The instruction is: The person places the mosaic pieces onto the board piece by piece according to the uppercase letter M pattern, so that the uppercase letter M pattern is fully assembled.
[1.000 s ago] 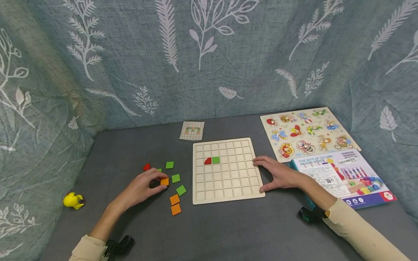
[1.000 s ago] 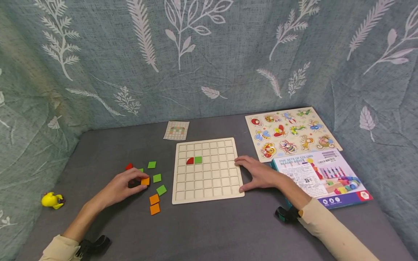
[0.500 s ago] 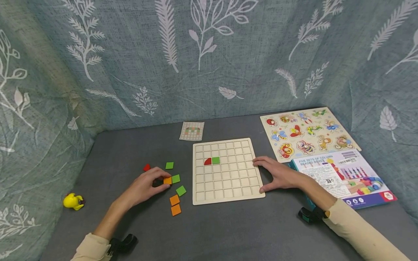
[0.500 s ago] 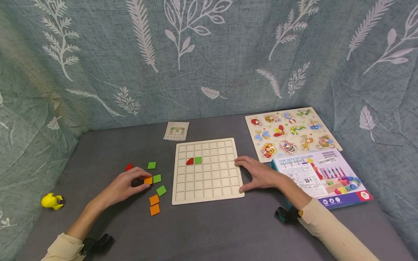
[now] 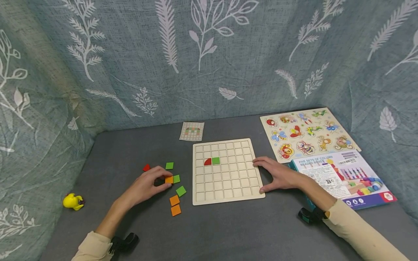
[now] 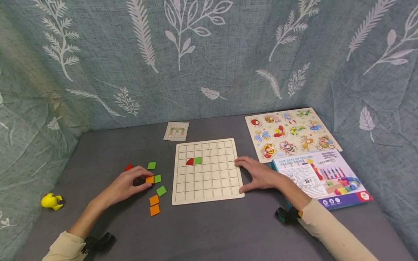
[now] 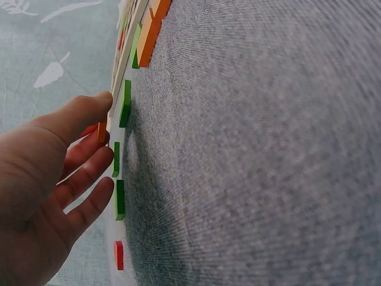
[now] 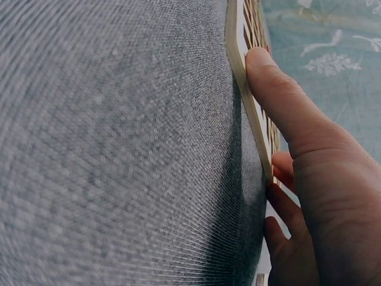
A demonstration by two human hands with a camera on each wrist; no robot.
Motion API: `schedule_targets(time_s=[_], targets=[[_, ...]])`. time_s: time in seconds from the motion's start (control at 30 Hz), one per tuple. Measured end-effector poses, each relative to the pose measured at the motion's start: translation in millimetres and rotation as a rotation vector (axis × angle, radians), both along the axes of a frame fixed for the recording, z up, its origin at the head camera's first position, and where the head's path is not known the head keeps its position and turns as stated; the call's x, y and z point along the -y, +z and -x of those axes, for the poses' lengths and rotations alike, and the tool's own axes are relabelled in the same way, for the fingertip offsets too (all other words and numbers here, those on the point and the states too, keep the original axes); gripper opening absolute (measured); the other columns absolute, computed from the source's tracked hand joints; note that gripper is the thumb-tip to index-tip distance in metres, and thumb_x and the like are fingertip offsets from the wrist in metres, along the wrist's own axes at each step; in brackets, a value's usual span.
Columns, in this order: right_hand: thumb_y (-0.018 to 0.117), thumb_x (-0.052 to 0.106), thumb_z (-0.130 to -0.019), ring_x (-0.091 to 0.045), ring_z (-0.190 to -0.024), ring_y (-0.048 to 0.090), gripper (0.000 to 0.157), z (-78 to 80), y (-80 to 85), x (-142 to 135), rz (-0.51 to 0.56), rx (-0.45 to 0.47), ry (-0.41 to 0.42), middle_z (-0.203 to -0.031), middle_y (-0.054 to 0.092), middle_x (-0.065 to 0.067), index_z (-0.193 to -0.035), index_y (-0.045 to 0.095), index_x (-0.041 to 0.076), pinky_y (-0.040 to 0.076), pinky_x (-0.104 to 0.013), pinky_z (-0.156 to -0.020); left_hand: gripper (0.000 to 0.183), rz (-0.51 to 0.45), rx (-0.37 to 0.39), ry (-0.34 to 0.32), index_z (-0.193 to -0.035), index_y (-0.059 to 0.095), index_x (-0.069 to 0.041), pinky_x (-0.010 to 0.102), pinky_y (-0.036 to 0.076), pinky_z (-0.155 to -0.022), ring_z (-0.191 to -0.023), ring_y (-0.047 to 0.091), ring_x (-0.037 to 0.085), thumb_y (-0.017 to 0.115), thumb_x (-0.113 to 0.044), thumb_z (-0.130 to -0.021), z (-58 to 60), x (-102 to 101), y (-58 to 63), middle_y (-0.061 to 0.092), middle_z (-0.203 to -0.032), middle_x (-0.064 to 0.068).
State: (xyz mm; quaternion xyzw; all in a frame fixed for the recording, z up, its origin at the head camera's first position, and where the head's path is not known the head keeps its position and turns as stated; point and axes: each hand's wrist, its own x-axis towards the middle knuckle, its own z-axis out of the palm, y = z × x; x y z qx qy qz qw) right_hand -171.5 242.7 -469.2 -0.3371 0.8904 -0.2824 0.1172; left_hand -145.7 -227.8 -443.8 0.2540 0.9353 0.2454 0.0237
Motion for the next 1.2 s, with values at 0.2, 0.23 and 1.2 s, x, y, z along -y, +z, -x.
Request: schedule_targets(time_s=[0.2,0.23,1.2], targets=[[0.078,0.057,-0.073,-0.026,-0.138,0.040,0.088,-0.5,-0.7,-0.3,0.000,0.005,-0.001,-0.149,0.039,-0.005,-0.140,0.046,0.011,0.041,-0.048,-0.105,0.029,0.003,0.006,0.003,-0.115,0.069,-0.015,0.037,0.052,-0.085,-0.095,0.062,0.013,0.073,-0.025,-0.087,1.3,-2.2,-0.5,0.065,-0.108,-0.002],[0.078,0.057,-0.073,-0.026,-0.138,0.041,0.088,-0.6,-0.8,-0.4,0.000,0.005,-0.001,-0.149,0.039,-0.005,-0.140,0.046,0.011,0.041,-0.048,-0.105,0.029,0.003,0.007,0.004,-0.115,0.069,-0.016,0.037,0.052,-0.085,-0.095,0.062,0.013,0.073,-0.025,-0.087,1.6,-2.7,-0.5,0.065,-0.108,-0.002],[0.079,0.055,-0.073,-0.025,-0.138,0.040,0.087,0.8,-1.0,-1.5,0.006,0.005,0.001,-0.149,0.039,-0.006,-0.140,0.046,0.011,0.041,-0.048,-0.105,0.027,0.031,-0.007,-0.025,-0.113,0.069,-0.016,0.036,0.053,-0.084,-0.094,0.062,0.013,0.073,-0.024,-0.087,11.2,-16.2,0.1,0.064,-0.105,-0.004]])
